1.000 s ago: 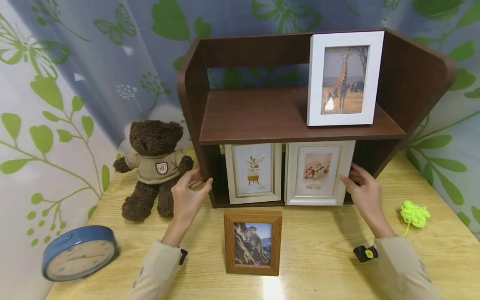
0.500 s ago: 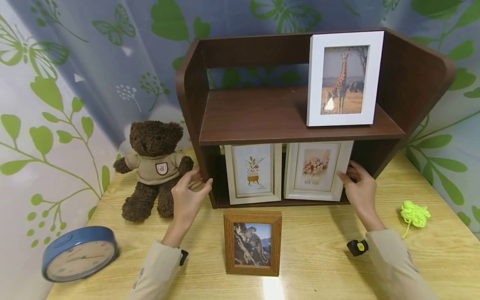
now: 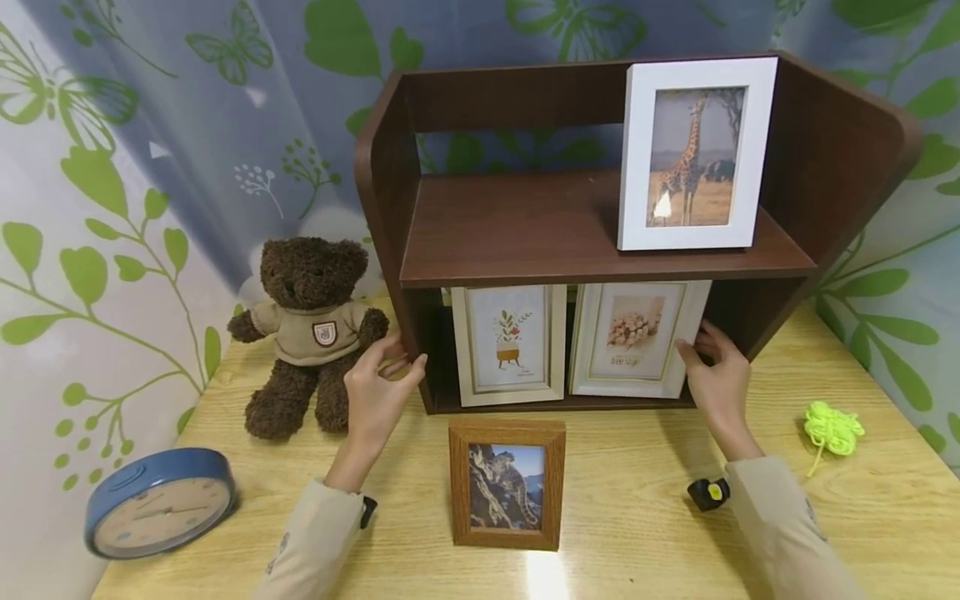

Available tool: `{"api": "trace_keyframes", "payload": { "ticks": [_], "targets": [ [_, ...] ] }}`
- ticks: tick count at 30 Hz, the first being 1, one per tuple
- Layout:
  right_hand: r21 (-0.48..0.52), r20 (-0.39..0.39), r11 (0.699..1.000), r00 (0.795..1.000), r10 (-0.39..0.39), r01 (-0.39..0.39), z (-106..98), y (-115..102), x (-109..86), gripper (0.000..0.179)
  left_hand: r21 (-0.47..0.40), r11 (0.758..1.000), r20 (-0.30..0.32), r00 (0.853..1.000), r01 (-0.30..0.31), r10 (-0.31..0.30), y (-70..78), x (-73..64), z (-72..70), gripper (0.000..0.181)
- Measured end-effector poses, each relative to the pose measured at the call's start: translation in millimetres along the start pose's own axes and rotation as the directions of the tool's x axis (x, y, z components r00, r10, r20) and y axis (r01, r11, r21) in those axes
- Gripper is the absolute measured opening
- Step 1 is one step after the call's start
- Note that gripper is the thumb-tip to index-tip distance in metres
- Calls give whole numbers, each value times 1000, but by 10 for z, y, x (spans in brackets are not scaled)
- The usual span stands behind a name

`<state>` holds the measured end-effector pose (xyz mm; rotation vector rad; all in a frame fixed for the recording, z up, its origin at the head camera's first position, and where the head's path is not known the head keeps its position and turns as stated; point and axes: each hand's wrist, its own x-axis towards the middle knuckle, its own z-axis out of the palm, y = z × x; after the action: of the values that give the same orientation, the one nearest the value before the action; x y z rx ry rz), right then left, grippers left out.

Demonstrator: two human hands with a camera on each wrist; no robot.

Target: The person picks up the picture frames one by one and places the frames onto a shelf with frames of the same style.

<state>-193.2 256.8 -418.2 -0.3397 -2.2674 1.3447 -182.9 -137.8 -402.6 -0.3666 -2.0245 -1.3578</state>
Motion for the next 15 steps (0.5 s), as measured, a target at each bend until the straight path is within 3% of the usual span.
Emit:
{"api": "trace_keyframes", "payload": {
  "ticks": [7, 15],
  "targets": [
    [35, -40, 999, 999, -9, 10, 16, 8, -24, 45, 2, 1000, 7, 1000, -2, 2, 12, 6, -1, 32],
    [41, -25, 999, 1000, 16, -15, 11, -23, -34, 47, 10, 1000, 9, 1000, 6, -6, 5, 0, -9, 31]
  ]
}}
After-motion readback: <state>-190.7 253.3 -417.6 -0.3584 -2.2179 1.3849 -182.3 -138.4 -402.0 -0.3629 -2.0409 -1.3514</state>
